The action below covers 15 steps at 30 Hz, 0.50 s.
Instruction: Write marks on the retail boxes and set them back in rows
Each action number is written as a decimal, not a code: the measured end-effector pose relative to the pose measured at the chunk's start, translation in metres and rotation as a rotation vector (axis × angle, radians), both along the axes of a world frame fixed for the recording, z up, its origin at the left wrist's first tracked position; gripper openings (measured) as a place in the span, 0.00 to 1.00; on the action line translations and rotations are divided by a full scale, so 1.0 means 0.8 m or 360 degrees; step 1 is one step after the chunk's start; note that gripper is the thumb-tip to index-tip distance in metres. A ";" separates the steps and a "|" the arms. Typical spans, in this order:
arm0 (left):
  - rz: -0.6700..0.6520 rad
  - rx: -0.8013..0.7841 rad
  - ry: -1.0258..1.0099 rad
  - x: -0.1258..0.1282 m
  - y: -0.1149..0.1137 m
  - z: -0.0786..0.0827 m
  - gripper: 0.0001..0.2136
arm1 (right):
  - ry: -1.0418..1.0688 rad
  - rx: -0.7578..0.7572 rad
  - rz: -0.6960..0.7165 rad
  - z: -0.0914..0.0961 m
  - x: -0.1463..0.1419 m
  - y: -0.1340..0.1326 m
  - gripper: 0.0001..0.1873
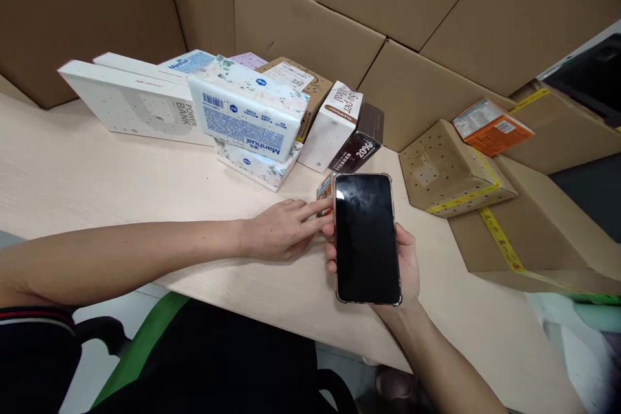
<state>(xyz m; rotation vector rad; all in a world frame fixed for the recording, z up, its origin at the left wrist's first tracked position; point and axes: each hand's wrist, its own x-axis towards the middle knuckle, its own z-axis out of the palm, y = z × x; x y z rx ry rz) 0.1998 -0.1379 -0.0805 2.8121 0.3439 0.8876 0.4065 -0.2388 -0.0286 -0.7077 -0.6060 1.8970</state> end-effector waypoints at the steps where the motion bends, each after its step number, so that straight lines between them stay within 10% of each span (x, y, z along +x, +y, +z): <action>1: 0.0000 -0.0004 0.0003 0.000 0.000 0.000 0.24 | 0.0010 -0.0009 -0.0003 -0.001 0.000 -0.001 0.35; 15: -0.0005 -0.0034 0.0018 0.000 0.000 0.001 0.25 | -0.0092 0.0000 -0.0071 0.005 -0.007 -0.005 0.32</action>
